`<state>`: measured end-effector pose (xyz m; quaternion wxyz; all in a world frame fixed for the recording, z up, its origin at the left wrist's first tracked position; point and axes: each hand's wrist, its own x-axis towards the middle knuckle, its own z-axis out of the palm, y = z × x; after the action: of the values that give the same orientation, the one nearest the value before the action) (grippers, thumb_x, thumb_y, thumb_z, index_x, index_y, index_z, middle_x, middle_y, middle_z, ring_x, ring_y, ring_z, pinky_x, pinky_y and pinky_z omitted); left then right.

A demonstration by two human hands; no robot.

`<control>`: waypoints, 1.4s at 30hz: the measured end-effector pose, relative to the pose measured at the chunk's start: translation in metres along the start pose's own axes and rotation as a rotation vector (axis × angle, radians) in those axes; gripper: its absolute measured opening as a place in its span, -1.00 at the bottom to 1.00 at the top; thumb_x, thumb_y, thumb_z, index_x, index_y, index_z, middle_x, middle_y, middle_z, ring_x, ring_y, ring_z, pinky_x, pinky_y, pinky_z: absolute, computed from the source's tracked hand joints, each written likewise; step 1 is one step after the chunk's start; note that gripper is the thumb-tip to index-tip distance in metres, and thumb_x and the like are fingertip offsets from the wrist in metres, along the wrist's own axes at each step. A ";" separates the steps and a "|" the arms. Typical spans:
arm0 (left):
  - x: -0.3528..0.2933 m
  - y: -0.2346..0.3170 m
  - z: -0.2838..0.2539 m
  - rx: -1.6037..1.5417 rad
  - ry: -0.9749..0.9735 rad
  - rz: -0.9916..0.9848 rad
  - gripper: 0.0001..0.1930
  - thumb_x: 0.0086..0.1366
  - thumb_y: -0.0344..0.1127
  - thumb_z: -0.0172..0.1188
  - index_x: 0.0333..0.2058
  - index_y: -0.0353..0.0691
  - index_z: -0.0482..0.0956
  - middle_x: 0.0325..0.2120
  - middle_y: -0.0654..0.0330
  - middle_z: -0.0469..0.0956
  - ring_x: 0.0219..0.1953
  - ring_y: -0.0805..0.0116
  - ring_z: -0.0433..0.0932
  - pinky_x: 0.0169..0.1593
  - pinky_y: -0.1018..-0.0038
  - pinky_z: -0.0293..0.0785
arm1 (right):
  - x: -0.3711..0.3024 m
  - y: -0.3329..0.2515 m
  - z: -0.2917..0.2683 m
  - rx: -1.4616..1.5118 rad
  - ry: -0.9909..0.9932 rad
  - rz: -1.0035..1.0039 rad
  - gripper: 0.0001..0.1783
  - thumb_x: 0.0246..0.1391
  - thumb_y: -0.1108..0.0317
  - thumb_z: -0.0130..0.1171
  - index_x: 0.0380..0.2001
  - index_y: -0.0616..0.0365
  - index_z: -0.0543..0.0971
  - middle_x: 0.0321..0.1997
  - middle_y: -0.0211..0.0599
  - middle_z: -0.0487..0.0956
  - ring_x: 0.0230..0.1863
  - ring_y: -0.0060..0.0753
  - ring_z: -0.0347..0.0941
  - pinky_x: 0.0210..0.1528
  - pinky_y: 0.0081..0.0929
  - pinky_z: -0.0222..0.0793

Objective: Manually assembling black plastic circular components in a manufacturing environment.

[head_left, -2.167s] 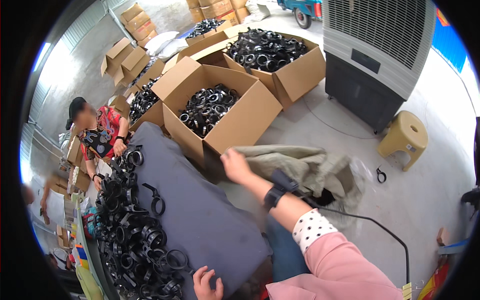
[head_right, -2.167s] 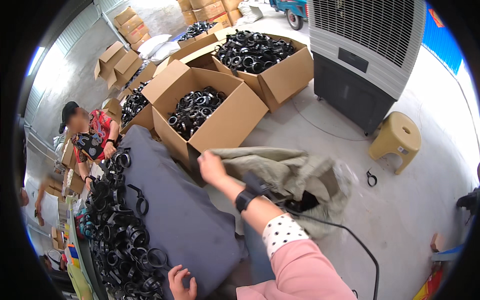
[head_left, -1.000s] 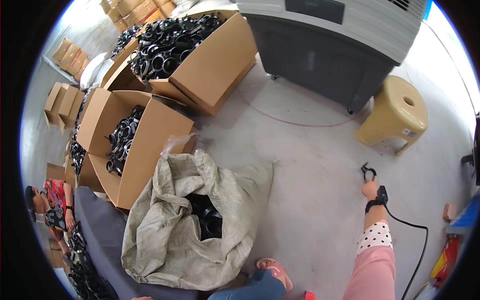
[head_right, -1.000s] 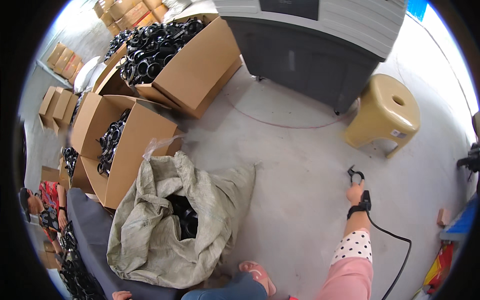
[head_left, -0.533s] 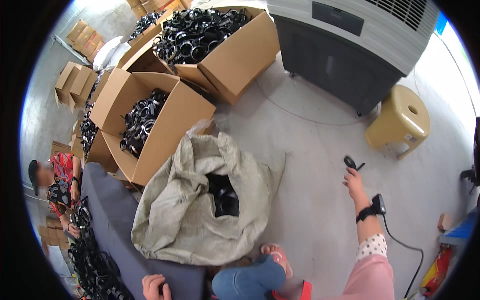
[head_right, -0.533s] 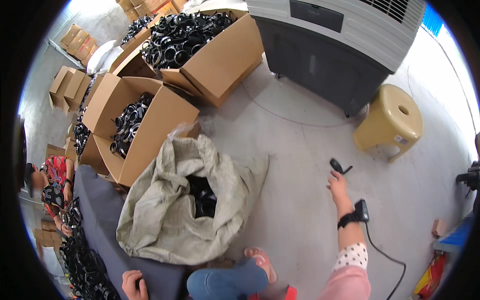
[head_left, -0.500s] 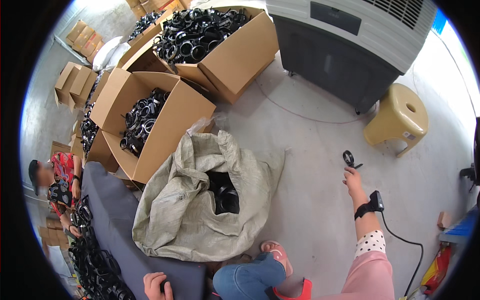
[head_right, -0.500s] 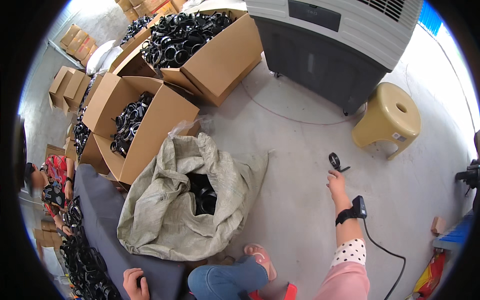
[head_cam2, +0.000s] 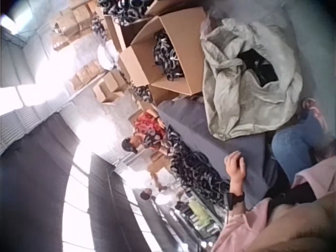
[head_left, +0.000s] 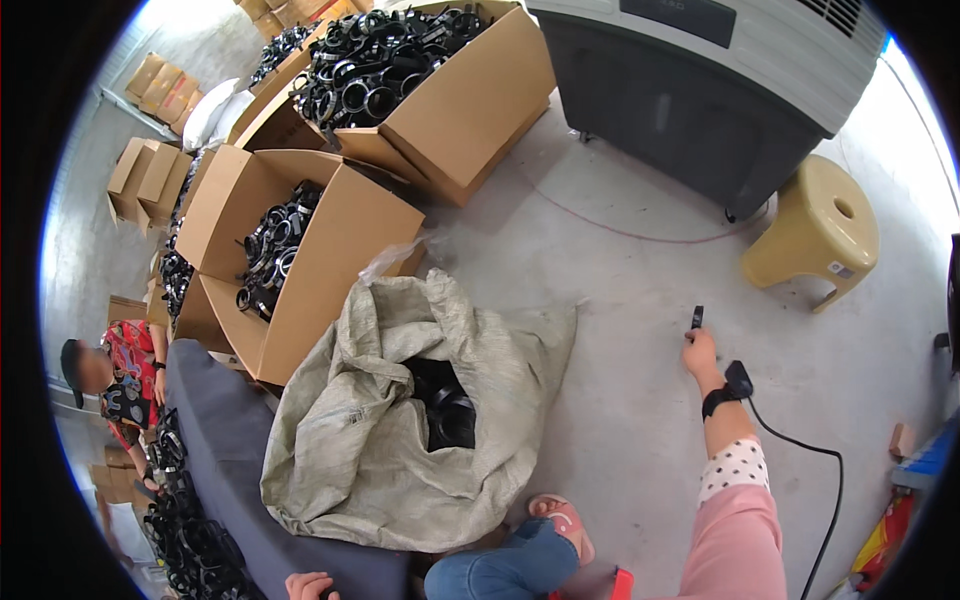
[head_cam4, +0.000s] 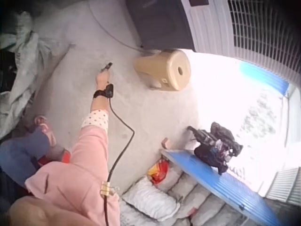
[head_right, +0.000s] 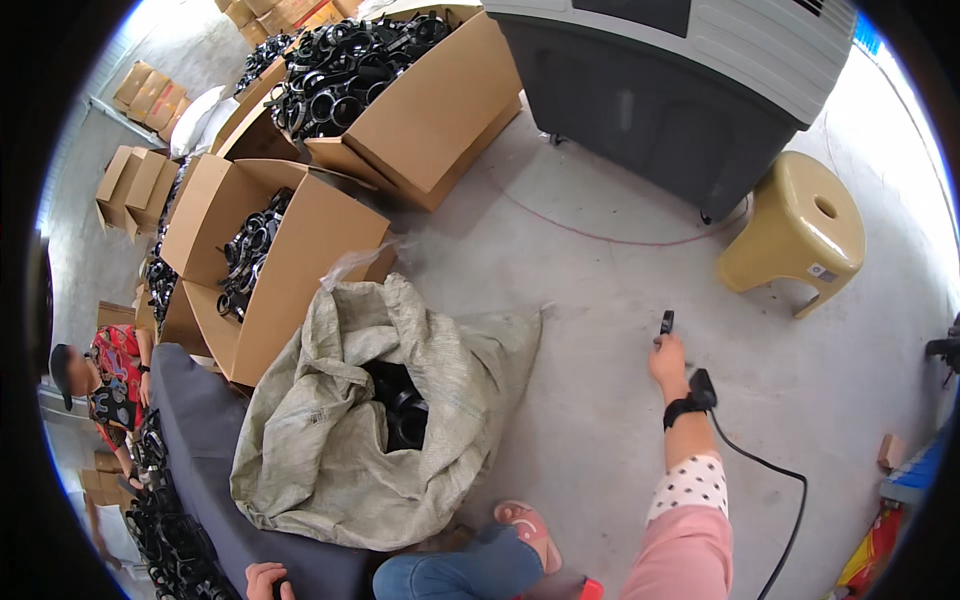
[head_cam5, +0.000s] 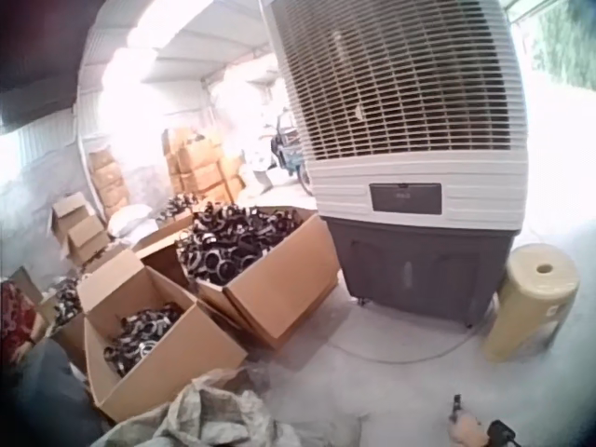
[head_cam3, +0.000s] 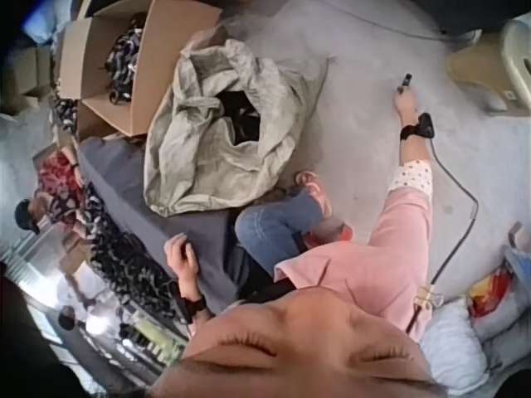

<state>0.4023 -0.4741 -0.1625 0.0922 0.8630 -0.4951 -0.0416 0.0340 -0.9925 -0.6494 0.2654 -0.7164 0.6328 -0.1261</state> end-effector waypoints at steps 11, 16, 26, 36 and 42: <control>-0.039 0.016 -0.025 -0.061 0.155 0.095 -0.77 0.11 -0.49 0.24 -0.20 -0.28 0.55 -0.17 -0.01 0.54 -0.11 -0.05 0.51 0.01 0.20 0.44 | -0.187 -0.298 -0.164 1.765 -0.659 -0.296 -0.63 -0.14 0.70 0.23 -0.44 0.06 0.27 -0.27 -0.18 0.50 -0.15 -0.19 0.46 -0.03 -0.25 0.37; -0.089 0.018 -0.050 -0.033 0.329 0.180 -0.66 -0.07 -0.44 0.33 -0.23 -0.24 0.55 -0.15 0.05 0.52 -0.25 0.06 0.52 -0.10 0.25 0.44 | -0.264 -0.374 -0.223 1.900 -0.940 -0.514 -0.61 -0.12 0.65 0.32 -0.43 0.03 0.29 -0.29 -0.15 0.52 -0.13 -0.13 0.47 -0.02 -0.19 0.37; -0.172 0.045 -0.110 -0.131 0.706 0.124 -0.51 0.00 -0.27 0.37 -0.07 -0.28 0.52 -0.09 0.03 0.51 -0.10 0.01 0.50 -0.02 0.19 0.41 | -0.422 -0.469 -0.289 1.701 -1.344 -0.753 -0.60 -0.08 0.72 0.24 -0.33 0.06 0.29 -0.25 -0.09 0.53 -0.05 -0.10 0.51 -0.29 -0.37 0.50; -0.217 0.055 -0.128 -0.244 0.883 0.111 -0.10 0.15 -0.11 0.34 0.28 -0.52 0.06 0.19 -0.30 0.25 0.23 -0.23 0.29 0.25 0.09 0.24 | -0.542 -0.517 -0.277 1.452 -1.549 -0.763 -0.61 -0.07 0.70 0.24 -0.33 0.06 0.29 -0.25 -0.10 0.53 -0.11 -0.16 0.54 -0.28 -0.43 0.49; -0.238 0.043 -0.116 -0.647 0.901 -0.026 0.01 0.09 -0.25 0.41 0.33 -0.50 -0.08 0.06 -0.23 0.41 0.11 -0.01 0.47 0.15 0.26 0.38 | -0.574 -0.535 -0.248 1.486 -1.805 -0.625 -0.59 -0.08 0.64 0.30 -0.30 0.03 0.30 -0.27 -0.12 0.53 -0.11 -0.11 0.49 -0.15 -0.34 0.44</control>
<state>0.2645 -0.2761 -0.0448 0.5547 0.7290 -0.3581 0.1804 0.2591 -0.4574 -0.0664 0.9164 -0.3411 -0.2074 0.0278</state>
